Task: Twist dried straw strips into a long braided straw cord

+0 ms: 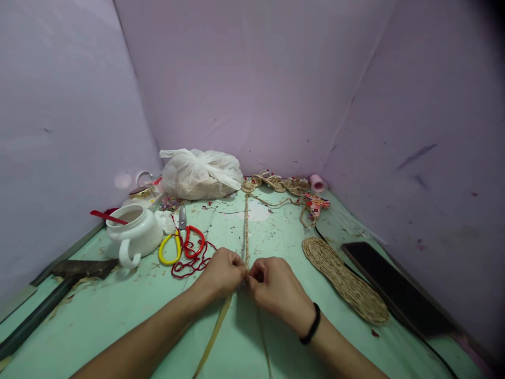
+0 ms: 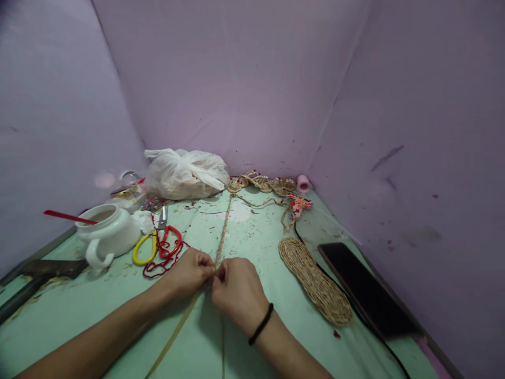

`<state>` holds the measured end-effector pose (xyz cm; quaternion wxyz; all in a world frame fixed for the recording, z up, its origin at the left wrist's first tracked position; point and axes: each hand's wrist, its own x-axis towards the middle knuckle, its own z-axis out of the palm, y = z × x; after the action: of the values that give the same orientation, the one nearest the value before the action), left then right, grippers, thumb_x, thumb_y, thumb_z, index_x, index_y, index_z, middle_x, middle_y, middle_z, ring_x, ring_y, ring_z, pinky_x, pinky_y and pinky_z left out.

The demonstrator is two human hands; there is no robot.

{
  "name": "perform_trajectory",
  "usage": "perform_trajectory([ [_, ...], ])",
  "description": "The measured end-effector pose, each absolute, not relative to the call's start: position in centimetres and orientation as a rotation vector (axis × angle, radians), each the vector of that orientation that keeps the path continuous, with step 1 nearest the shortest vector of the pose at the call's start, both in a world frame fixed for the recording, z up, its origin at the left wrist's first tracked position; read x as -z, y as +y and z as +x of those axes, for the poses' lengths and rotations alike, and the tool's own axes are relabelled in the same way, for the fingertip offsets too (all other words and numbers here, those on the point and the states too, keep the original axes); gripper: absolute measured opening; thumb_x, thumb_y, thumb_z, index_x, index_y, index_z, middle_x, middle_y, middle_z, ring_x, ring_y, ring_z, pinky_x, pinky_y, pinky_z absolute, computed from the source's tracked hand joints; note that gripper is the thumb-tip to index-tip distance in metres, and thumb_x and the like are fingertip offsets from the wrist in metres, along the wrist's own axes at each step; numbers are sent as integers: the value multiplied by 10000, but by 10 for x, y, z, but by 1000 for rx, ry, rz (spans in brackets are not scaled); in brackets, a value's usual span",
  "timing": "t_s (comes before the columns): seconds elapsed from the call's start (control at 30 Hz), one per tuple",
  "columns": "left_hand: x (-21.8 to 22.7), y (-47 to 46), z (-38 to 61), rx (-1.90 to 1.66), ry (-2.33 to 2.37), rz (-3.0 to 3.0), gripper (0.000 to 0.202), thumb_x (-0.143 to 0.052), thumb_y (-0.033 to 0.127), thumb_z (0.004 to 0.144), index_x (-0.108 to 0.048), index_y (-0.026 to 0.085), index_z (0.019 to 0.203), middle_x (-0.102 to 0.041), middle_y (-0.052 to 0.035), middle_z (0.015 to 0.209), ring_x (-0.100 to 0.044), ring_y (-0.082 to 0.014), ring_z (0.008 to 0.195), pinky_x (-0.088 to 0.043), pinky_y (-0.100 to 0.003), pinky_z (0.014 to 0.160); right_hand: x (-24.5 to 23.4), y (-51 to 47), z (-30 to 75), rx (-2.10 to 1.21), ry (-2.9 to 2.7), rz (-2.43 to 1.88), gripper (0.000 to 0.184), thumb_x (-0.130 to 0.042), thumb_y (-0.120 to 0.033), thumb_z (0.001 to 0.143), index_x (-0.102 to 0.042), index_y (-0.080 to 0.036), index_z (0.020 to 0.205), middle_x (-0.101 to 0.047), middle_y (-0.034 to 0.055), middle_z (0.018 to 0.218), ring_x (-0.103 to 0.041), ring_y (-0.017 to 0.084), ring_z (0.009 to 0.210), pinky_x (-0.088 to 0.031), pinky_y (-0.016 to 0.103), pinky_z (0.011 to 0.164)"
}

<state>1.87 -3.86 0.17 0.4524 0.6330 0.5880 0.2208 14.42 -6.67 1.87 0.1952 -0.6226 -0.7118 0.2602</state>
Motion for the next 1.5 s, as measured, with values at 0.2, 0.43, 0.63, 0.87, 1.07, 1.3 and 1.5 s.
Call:
perform_trajectory([
  [0.2,-12,-36,14,-495,1314,1252,89,-459,154,542,-475,145,454,-388,44,331,-272,-55,277,-148,-200,318,-16,-74,139,-617,-2153,-1583,168,-468,-156,656,-614,-154,574,-599,44,543,-440,96,469,-223,221,464],
  [0.43,-12,-30,8,-511,1225,1210,40,-502,162,491,-492,138,461,-355,57,306,-239,-43,260,-115,-191,299,-21,-64,153,-1032,-2091,-1432,151,-531,-223,661,-593,-144,549,-534,1,482,-389,75,445,-246,202,442],
  [0.63,-22,-34,9,-533,1200,1190,76,-507,210,484,-495,136,476,-339,64,306,-225,-29,277,-119,-188,326,-22,-49,159,-1605,-1175,-1288,181,-623,-295,620,-534,-141,657,-561,9,583,-495,85,514,-391,216,526],
  [0.87,-17,-31,8,-509,1199,1307,69,-478,181,482,-516,127,505,-344,65,333,-240,-37,316,-151,-197,355,-11,-54,144,-1873,-1126,-1273,172,-581,-257,613,-456,-144,579,-398,-67,447,-287,16,337,-180,169,343],
  [1.07,-20,-32,-3,-347,1253,1545,120,-462,192,526,-558,119,528,-421,36,400,-302,-57,369,-210,-200,392,2,-47,145,-1532,-1348,-1377,115,-540,-175,564,-452,-141,498,-379,-67,380,-258,25,368,-149,187,379],
  [1.3,-32,-53,4,-154,1529,1842,191,-464,236,599,-603,131,522,-520,-44,473,-449,-136,458,-276,-231,445,3,-53,139,-1568,-1244,-1421,62,-511,-176,555,-473,-141,522,-443,-50,391,-259,26,344,-138,192,373],
  [1.5,-26,-92,31,-163,1664,2117,313,-445,142,635,-644,101,873,-611,-172,781,-557,-272,761,-366,-336,661,4,-64,137,-1629,-949,-1402,99,-524,-216,555,-441,-164,549,-319,-95,351,-215,28,307,-101,198,346],
])
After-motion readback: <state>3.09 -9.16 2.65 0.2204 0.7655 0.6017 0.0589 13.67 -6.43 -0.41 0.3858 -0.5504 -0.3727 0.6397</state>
